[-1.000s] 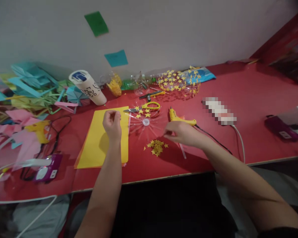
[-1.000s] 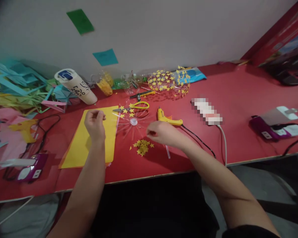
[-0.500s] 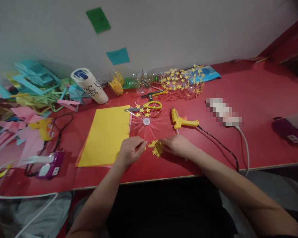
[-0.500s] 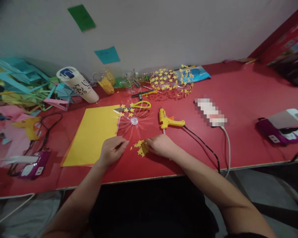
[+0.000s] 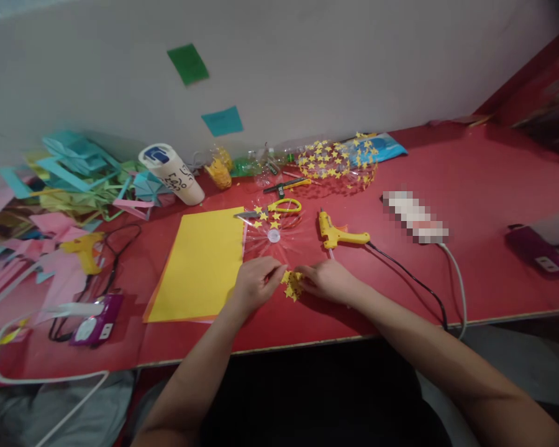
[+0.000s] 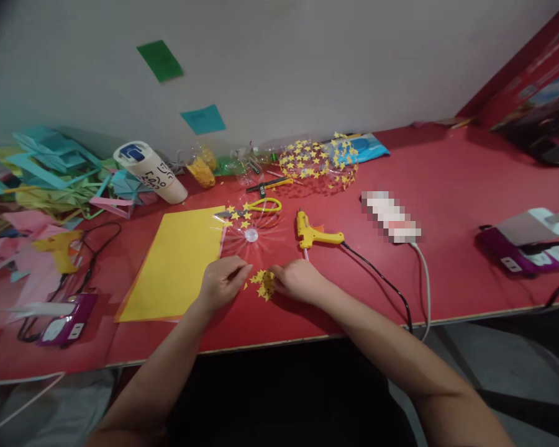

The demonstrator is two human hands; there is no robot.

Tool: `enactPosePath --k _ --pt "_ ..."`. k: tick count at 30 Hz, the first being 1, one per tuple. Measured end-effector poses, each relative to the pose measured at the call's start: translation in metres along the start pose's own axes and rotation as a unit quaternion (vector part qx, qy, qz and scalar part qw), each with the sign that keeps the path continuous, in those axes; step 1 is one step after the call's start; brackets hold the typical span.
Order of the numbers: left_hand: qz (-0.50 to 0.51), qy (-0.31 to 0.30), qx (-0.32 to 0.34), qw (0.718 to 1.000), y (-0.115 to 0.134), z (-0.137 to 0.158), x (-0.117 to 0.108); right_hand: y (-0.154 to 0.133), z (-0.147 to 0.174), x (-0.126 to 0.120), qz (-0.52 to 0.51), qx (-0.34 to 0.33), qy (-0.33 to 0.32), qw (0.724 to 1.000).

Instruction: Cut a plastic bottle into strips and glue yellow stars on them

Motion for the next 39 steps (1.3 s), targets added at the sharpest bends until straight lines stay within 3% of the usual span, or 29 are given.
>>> enactPosePath --k 6,12,14,16,19,21,25,29,32,36,39 --pt "0.006 0.016 0.002 1.000 0.000 -0.009 -0.003 0.001 -0.002 0.001 -0.024 0.001 0.031 0.999" --pt "0.019 0.042 0.043 0.998 0.018 -0.027 0.000 0.009 0.002 -0.006 -0.044 0.035 0.084 0.995" --pt "0.036 0.041 0.049 0.997 0.023 -0.026 0.003 0.014 0.006 -0.013 -0.118 0.042 0.130 0.984" --pt "0.057 0.035 0.034 0.997 0.023 -0.024 0.007 0.021 0.012 -0.024 -0.270 0.045 0.209 0.939" --pt "0.113 0.006 -0.053 0.992 0.014 -0.026 0.012 0.034 0.020 -0.042 -0.486 0.059 0.319 0.812" --pt "0.175 -0.039 -0.134 0.975 0.006 -0.029 0.017 0.037 0.019 -0.052 -0.559 0.067 0.341 0.753" --pt "0.279 -0.090 -0.213 0.932 0.002 -0.038 0.023 0.032 0.008 -0.066 -0.624 0.051 0.328 0.708" --pt "0.321 -0.061 -0.225 0.918 0.000 -0.039 0.020 0.027 -0.002 -0.067 -0.645 0.033 0.304 0.701" --pt "0.332 -0.052 -0.240 0.911 -0.005 -0.034 0.023 0.025 -0.004 -0.062 -0.629 0.028 0.298 0.718" --pt "0.298 -0.041 -0.224 0.927 -0.007 -0.030 0.026 0.023 -0.002 -0.060 -0.570 0.028 0.300 0.764" --pt "0.252 -0.011 -0.189 0.949 -0.006 -0.030 0.017 0.033 0.006 -0.068 -0.452 0.030 0.290 0.843"
Point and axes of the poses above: each hand's wrist, its own z-axis away from the middle knuckle, its own x-axis out of the palm, y = z × x, the point moved 7 cm from there along -z, towards the middle knuckle, and after that the axes turned 10 degrees about -x, right-handed, at the moved point
